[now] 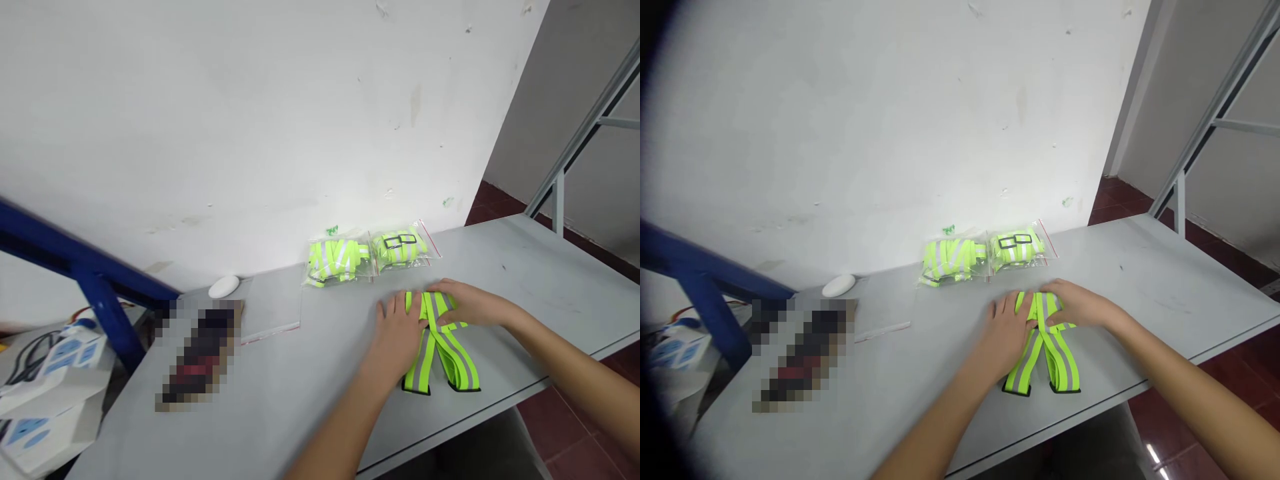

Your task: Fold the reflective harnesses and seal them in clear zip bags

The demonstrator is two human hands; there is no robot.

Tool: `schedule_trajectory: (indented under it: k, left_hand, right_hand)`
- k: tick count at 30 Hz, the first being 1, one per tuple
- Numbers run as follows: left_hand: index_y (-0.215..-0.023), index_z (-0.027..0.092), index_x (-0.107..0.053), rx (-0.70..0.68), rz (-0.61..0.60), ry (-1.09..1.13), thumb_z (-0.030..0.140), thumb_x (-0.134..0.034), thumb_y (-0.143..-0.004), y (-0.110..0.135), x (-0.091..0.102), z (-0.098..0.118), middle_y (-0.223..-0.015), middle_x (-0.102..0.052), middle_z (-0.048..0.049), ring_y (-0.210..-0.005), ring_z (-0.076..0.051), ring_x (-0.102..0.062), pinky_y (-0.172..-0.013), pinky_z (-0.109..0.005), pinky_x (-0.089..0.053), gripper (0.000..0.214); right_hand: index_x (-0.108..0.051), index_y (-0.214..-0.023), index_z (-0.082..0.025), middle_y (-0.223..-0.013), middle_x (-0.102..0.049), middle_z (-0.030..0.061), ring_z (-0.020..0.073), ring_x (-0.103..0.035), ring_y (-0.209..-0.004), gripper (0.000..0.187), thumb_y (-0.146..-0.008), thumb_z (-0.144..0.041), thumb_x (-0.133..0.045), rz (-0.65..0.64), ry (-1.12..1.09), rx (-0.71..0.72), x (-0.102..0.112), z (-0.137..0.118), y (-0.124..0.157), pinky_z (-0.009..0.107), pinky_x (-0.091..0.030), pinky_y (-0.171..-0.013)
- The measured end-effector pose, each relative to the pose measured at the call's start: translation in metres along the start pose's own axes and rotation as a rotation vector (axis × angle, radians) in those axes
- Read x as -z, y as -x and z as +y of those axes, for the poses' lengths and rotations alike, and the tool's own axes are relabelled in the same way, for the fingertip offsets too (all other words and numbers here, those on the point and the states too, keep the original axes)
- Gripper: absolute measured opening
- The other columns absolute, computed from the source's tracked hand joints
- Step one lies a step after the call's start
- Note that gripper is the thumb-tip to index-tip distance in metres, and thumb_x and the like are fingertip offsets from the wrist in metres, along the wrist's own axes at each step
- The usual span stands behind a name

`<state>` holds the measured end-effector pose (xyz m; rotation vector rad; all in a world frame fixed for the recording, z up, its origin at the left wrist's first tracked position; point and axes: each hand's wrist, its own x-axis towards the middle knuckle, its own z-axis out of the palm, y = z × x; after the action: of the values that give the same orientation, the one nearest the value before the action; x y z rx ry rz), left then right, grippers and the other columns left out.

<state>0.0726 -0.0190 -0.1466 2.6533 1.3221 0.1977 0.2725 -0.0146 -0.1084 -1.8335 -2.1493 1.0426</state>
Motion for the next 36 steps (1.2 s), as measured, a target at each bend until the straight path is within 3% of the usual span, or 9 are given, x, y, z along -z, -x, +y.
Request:
schedule_trajectory:
  k: [4,7,9,13,20,25,29,32,36]
  left_hand:
    - [-0.151,0.018,-0.023,0.000,-0.051,0.297,0.036,-0.031,-0.099,0.002,-0.001,-0.005,-0.153,-0.028,-0.0183,-0.141,-0.034,-0.026,-0.112,-0.056,-0.025,0.055]
    - [-0.154,0.022,-0.009,0.047,-0.113,0.652,0.049,-0.023,-0.099,0.002,0.000,-0.010,-0.162,0.004,-0.0082,-0.148,-0.030,0.001,-0.117,-0.051,-0.020,0.062]
    - [-0.154,0.026,-0.002,0.132,-0.111,0.881,0.053,-0.022,-0.098,0.000,0.002,-0.011,-0.161,0.011,-0.0015,-0.148,-0.025,0.008,-0.119,-0.046,-0.016,0.064]
    - [-0.153,0.032,0.001,0.290,-0.014,1.205,0.050,-0.034,-0.097,-0.007,0.003,-0.010,-0.162,-0.004,-0.0003,-0.148,-0.022,-0.008,-0.119,-0.042,-0.021,0.068]
    - [-0.139,0.027,-0.036,0.288,-0.031,1.437,0.038,-0.060,-0.087,-0.014,0.009,-0.019,-0.136,-0.051,-0.0072,-0.109,-0.021,-0.060,-0.092,-0.035,-0.051,0.058]
    - [-0.109,0.022,-0.056,0.140,-0.074,1.190,0.033,-0.067,-0.079,-0.018,0.016,-0.035,-0.090,-0.065,-0.0010,-0.083,-0.020,-0.063,-0.074,-0.033,-0.053,0.034]
    - [-0.098,0.021,-0.065,-0.075,0.024,0.783,0.018,-0.062,-0.079,-0.017,0.017,-0.044,-0.104,-0.066,-0.0038,-0.096,-0.022,-0.062,-0.087,-0.035,-0.050,0.020]
    - [-0.116,0.022,-0.062,-0.252,-0.002,0.534,0.005,-0.047,-0.082,-0.010,0.016,-0.045,-0.125,-0.061,-0.0067,-0.111,-0.021,-0.058,-0.097,-0.035,-0.046,0.041]
    - [-0.141,0.015,-0.040,-0.296,-0.079,0.183,0.003,-0.035,-0.083,0.013,0.016,-0.036,-0.147,-0.044,-0.0118,-0.137,-0.024,-0.037,-0.112,-0.042,-0.032,0.060]
  right_hand:
    - [-0.056,-0.127,-0.014,-0.126,-0.059,0.0138,0.0342,-0.056,-0.113,0.077,-0.057,-0.037,-0.081,-0.025,0.062,-0.111,0.008,-0.009,-0.012,0.040,-0.048,-0.090]
    - [-0.056,-0.123,-0.015,-0.122,-0.060,0.0132,0.0324,-0.059,-0.107,0.076,-0.055,-0.037,-0.082,0.017,0.020,-0.114,0.002,-0.011,-0.011,0.037,-0.050,-0.082]
    - [-0.055,-0.119,-0.017,-0.118,-0.061,0.0113,0.0287,-0.061,-0.099,0.067,-0.059,-0.036,-0.080,0.107,-0.004,-0.074,-0.005,-0.010,-0.006,0.035,-0.050,-0.075]
    - [-0.053,-0.104,-0.022,-0.106,-0.059,0.0043,0.0221,-0.060,-0.090,0.043,-0.067,-0.025,-0.073,0.332,-0.012,0.107,-0.019,-0.007,-0.001,0.034,-0.049,-0.073]
    - [-0.050,-0.099,-0.024,-0.100,-0.055,0.0012,0.0206,-0.059,-0.090,0.036,-0.073,-0.025,-0.074,0.459,-0.045,0.280,-0.031,-0.004,-0.008,0.035,-0.050,-0.075]
    - [-0.052,-0.107,-0.021,-0.102,-0.054,0.0059,0.0200,-0.059,-0.087,0.032,-0.080,-0.019,-0.068,0.489,0.193,0.374,-0.039,-0.005,-0.011,0.033,-0.052,-0.070]
    - [-0.059,-0.100,-0.016,-0.097,-0.057,0.0111,0.0257,-0.057,-0.090,0.021,-0.083,-0.005,-0.052,0.472,0.471,0.410,-0.045,-0.008,-0.007,0.036,-0.052,-0.065]
    - [-0.057,-0.116,-0.015,-0.119,-0.057,0.0160,0.0306,-0.052,-0.114,0.028,-0.089,-0.013,-0.049,0.404,0.510,0.464,-0.047,-0.008,0.007,0.046,-0.051,-0.087]
    - [-0.030,-0.147,-0.013,-0.155,-0.028,0.0162,0.0328,-0.018,-0.145,0.063,-0.094,-0.043,-0.048,0.288,0.505,0.476,-0.056,-0.006,0.030,0.054,-0.028,-0.114]
